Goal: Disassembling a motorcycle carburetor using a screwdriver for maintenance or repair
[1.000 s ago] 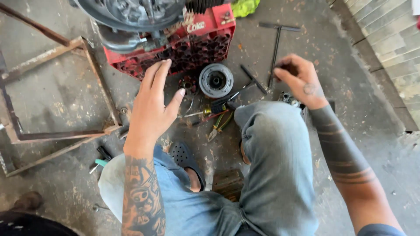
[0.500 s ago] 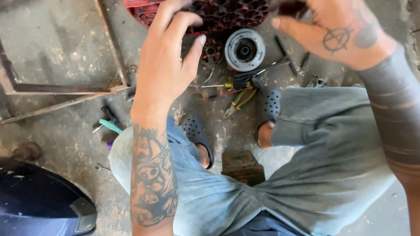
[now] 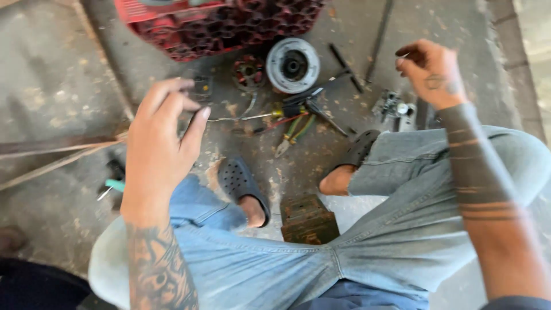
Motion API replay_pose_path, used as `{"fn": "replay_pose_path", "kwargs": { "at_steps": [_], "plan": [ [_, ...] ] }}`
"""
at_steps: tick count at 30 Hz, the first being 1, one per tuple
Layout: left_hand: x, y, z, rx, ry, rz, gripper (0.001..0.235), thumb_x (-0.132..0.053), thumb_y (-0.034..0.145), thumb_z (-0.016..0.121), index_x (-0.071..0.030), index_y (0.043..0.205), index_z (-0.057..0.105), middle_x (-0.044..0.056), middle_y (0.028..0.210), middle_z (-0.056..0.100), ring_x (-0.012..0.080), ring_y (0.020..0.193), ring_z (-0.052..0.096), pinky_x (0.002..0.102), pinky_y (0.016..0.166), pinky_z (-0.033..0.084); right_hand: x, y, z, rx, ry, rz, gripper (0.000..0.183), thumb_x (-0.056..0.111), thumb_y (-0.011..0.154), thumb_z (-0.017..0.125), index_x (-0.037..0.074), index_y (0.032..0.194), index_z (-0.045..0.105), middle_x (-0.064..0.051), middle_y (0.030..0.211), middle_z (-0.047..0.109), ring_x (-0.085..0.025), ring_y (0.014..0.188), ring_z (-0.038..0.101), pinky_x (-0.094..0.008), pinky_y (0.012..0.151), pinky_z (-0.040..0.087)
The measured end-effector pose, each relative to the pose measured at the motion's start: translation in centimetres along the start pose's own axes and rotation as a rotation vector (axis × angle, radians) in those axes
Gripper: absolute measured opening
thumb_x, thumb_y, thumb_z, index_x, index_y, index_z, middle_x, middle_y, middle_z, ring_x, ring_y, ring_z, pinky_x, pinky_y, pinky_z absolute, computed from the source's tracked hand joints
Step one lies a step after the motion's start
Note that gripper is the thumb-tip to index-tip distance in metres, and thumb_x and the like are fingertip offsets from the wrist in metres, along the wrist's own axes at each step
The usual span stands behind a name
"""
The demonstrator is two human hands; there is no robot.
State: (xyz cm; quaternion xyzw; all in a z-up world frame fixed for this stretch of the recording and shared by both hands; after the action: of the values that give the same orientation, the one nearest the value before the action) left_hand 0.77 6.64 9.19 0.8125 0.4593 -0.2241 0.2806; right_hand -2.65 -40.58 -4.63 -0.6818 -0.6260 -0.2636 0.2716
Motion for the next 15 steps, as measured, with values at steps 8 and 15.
{"fn": "replay_pose_path", "kwargs": {
  "at_steps": [8, 15],
  "plan": [
    [-1.4, 1.6, 8.1, 0.134, 0.179, 0.124, 0.019, -0.008, 0.091, 0.075, -0.003, 0.109, 0.069, 0.009, 0.130, 0.064, 0.0308, 0.108, 0.064, 0.043, 0.100, 0.046, -19.6, -8.7, -0.6, -0.187, -0.341, 0.326, 0.023, 0.006, 0.091, 0.067, 0.002, 0.111, 0.076, -0.014, 0.088, 0.073, -0.029, 0.074, 0.067, -0.039, 0.069, 0.053],
    [-2.4, 4.3, 12.3, 0.228, 0.196, 0.184, 0.025, -0.008, 0.092, 0.075, 0.000, 0.115, 0.071, 0.015, 0.134, 0.065, 0.0349, 0.107, 0.067, 0.044, 0.091, 0.053, -30.9, -11.6, 1.4, -0.101, -0.495, 0.568, 0.029, 0.013, 0.086, 0.063, 0.012, 0.112, 0.075, -0.018, 0.101, 0.076, -0.044, 0.087, 0.070, -0.053, 0.073, 0.055]
  ]
}}
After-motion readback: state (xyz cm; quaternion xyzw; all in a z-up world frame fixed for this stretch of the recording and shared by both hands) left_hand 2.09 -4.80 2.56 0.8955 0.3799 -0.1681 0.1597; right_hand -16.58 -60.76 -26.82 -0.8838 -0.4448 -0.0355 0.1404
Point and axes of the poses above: each hand's wrist, its own y-axis towards the middle knuckle, its own z-axis out of the palm, x = y × z, the point moved 4 cm from there along y, towards the middle knuckle
